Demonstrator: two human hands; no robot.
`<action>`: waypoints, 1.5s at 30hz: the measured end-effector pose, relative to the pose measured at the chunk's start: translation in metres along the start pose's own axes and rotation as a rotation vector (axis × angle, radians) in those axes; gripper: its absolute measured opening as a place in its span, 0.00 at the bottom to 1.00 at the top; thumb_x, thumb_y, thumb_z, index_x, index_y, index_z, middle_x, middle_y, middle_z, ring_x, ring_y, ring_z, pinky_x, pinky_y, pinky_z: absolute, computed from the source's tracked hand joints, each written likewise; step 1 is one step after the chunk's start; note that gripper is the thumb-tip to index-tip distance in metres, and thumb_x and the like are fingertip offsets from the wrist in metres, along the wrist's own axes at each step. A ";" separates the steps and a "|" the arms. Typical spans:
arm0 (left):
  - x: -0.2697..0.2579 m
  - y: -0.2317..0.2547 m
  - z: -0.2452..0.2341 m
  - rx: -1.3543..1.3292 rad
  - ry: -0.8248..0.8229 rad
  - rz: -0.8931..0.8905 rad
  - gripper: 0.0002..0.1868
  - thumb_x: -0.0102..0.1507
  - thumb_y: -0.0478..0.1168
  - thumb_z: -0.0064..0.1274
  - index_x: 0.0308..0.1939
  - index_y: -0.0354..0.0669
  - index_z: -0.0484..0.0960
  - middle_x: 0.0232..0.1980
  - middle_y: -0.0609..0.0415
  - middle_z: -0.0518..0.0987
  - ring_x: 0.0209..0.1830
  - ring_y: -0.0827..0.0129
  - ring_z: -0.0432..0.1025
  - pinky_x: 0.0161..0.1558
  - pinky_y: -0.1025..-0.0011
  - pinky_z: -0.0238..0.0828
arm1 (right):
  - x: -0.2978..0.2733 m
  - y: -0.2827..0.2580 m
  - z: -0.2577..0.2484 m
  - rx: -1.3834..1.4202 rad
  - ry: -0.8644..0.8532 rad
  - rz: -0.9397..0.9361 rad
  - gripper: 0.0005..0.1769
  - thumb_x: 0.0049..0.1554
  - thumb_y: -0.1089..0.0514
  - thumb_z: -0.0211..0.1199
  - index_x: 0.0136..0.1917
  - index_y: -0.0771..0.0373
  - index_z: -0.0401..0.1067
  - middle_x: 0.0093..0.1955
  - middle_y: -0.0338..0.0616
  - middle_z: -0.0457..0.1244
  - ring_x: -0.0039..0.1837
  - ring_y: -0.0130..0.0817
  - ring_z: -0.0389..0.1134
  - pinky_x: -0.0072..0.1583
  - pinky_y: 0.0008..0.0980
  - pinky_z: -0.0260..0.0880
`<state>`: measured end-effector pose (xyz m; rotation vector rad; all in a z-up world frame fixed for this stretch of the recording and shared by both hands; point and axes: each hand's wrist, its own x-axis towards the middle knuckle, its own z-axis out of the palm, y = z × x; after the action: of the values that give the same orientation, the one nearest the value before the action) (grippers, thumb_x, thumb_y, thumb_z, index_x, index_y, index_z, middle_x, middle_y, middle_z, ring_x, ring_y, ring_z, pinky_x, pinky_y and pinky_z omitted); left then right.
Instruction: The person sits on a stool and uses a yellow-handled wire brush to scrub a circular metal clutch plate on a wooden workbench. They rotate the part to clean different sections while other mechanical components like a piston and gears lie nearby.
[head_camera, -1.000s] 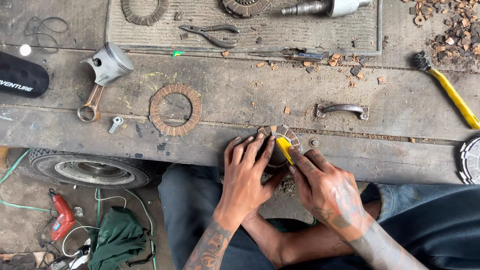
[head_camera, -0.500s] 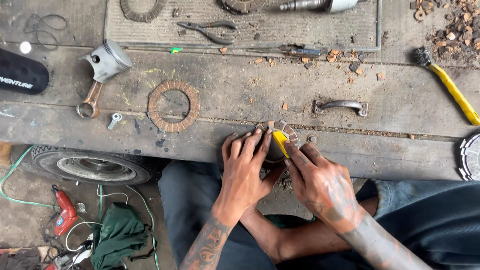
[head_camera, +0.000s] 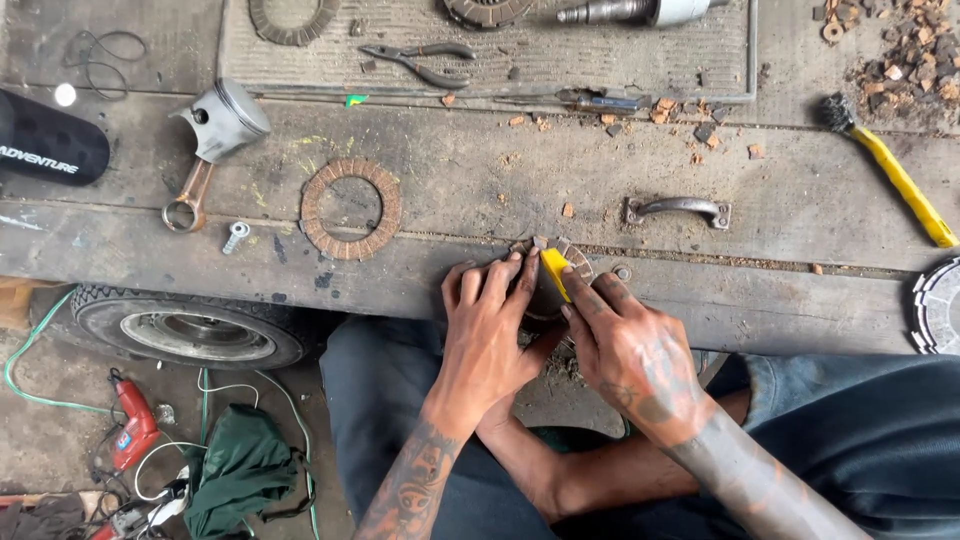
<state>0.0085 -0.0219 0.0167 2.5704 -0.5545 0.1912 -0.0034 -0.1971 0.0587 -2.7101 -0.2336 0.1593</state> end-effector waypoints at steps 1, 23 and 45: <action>0.001 0.000 0.000 0.001 0.005 0.003 0.41 0.54 0.57 0.65 0.67 0.41 0.77 0.56 0.48 0.76 0.53 0.54 0.68 0.66 0.47 0.54 | 0.002 0.000 -0.002 0.008 -0.004 -0.007 0.19 0.58 0.53 0.57 0.62 0.49 0.76 0.50 0.48 0.70 0.37 0.50 0.76 0.39 0.52 0.79; 0.004 0.003 -0.011 0.079 -0.103 0.001 0.39 0.61 0.62 0.58 0.69 0.43 0.73 0.65 0.49 0.73 0.55 0.53 0.66 0.63 0.50 0.57 | -0.011 0.011 0.014 -0.068 0.000 0.044 0.26 0.59 0.47 0.57 0.71 0.44 0.69 0.55 0.37 0.66 0.37 0.54 0.71 0.31 0.53 0.71; 0.004 0.003 -0.011 0.093 -0.092 -0.008 0.41 0.59 0.62 0.59 0.70 0.43 0.72 0.61 0.49 0.74 0.52 0.54 0.65 0.61 0.51 0.57 | -0.007 0.010 0.012 -0.025 0.075 -0.028 0.24 0.61 0.50 0.57 0.69 0.52 0.71 0.55 0.41 0.68 0.38 0.53 0.72 0.31 0.51 0.70</action>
<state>0.0110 -0.0199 0.0287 2.6823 -0.5821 0.0982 -0.0104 -0.2021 0.0442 -2.7300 -0.2535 0.0466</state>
